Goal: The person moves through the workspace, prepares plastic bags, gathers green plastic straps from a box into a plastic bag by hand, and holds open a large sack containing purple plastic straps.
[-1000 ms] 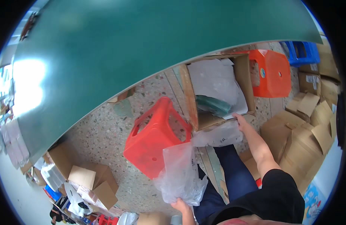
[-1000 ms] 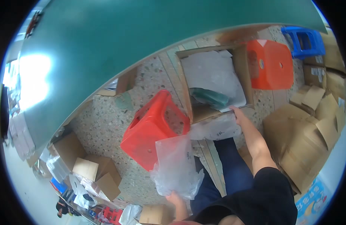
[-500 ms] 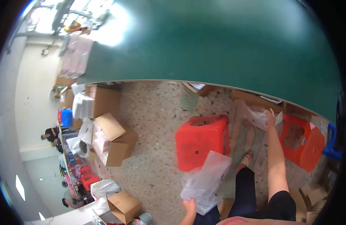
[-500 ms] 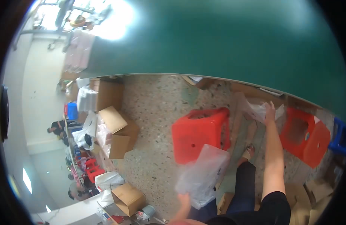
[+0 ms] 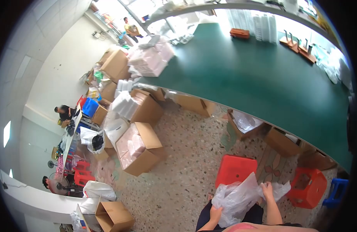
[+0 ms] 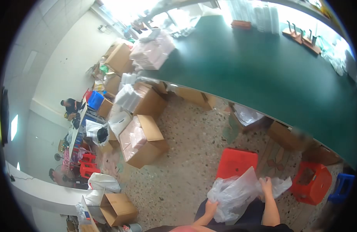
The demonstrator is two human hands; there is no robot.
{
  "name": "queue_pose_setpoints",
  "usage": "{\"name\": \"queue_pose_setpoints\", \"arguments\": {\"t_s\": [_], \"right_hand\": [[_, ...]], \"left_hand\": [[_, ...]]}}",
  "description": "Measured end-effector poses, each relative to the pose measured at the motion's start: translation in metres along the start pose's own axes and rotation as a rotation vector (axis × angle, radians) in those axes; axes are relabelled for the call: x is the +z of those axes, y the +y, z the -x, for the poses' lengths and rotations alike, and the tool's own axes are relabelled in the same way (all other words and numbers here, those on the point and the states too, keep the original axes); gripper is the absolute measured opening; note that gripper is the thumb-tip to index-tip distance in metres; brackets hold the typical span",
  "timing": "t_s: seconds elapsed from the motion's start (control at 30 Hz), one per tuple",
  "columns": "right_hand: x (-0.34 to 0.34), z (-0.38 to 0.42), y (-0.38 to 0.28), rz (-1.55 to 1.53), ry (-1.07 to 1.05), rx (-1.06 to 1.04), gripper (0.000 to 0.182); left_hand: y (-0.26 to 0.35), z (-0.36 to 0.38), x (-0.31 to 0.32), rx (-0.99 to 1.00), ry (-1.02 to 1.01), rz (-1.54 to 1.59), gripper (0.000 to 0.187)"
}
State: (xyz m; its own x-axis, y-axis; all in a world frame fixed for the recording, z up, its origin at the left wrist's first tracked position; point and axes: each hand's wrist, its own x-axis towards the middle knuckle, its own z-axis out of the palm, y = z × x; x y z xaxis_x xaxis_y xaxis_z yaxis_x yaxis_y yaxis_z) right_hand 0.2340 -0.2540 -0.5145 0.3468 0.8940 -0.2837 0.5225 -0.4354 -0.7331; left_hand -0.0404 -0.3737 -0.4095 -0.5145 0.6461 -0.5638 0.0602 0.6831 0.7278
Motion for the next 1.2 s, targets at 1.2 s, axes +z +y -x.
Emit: {"name": "queue_pose_setpoints", "arguments": {"t_s": [1.2], "right_hand": [[0.347, 0.170, -0.550, 0.489, -0.729, -0.954, 0.031]], "left_hand": [[0.077, -0.110, -0.485, -0.022, 0.983, 0.873, 0.058]]}}
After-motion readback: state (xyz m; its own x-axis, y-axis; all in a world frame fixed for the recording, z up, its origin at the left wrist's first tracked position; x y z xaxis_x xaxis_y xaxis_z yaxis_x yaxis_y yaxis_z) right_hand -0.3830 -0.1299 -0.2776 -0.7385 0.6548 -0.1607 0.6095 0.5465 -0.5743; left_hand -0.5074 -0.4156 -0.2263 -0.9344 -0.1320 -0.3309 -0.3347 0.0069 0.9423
